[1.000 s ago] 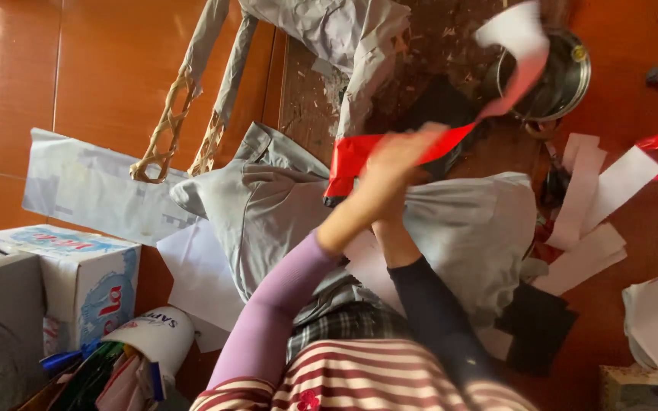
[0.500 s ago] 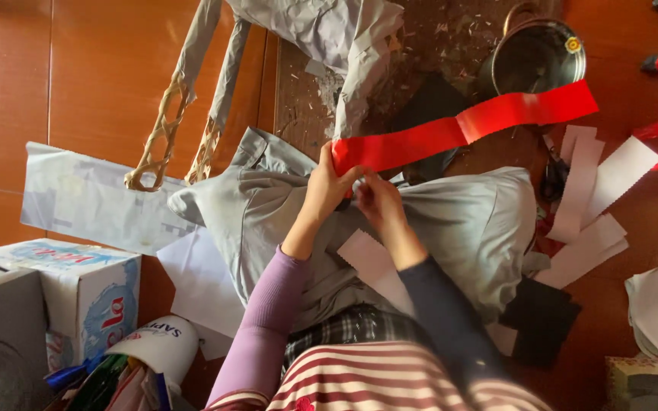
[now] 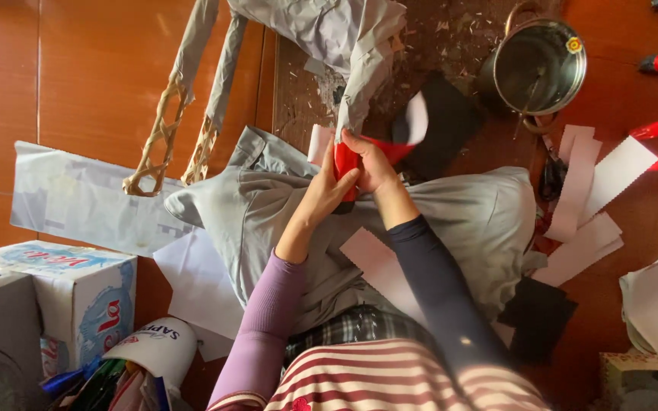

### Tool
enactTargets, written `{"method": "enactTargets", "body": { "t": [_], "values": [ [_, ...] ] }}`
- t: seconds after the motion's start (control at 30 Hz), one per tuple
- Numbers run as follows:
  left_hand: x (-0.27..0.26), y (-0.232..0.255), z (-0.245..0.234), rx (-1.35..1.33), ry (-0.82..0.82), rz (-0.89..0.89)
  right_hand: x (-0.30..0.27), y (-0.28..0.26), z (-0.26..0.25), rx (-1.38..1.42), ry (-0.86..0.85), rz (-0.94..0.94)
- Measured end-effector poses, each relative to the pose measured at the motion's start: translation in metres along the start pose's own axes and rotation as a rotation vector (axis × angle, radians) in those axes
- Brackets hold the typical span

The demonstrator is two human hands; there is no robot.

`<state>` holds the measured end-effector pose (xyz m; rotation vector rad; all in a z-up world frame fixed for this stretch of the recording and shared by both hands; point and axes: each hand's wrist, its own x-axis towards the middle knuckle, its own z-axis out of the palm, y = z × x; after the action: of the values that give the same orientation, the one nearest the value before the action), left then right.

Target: Applying paper and red tape to a giraffe-shaped wire and paper frame.

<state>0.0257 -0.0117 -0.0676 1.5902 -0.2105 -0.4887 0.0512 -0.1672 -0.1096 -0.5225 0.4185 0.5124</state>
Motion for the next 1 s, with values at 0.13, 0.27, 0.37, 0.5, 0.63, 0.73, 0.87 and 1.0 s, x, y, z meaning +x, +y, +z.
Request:
{"method": "enactTargets", "body": {
  "t": [0.13, 0.27, 0.37, 0.5, 0.63, 0.73, 0.87, 1.0],
  "values": [
    [-0.009, 0.034, 0.004, 0.099, 0.020, -0.083, -0.015, 0.001, 0.025, 0.038, 0.117, -0.096],
    [-0.011, 0.044, 0.005, 0.123, 0.148, 0.283, -0.015, 0.017, 0.011, 0.068, 0.097, -0.094],
    [0.007, 0.056, -0.007, 0.145, 0.573, 0.469, -0.023, 0.018, 0.017, 0.039, 0.141, -0.114],
    [0.043, 0.109, -0.025, 0.242, 0.852, 0.260, -0.050, 0.021, 0.041, -0.274, 0.250, -0.273],
    [0.060, 0.152, 0.028, 0.578, 0.521, 0.757, -0.074, 0.022, 0.054, -1.455, 0.343, -1.127],
    [0.043, 0.153, 0.065, 0.797, 0.040, 0.815, -0.042, 0.051, -0.025, -1.662, 0.696, -0.779],
    [0.034, 0.102, 0.070, 0.573, 0.114, 0.751, -0.032, 0.052, -0.062, -1.179, 0.919, -0.630],
    [0.020, 0.037, 0.021, 0.651, 0.431, 0.462, -0.045, 0.044, -0.030, -0.099, 0.503, -0.670]
  ]
}}
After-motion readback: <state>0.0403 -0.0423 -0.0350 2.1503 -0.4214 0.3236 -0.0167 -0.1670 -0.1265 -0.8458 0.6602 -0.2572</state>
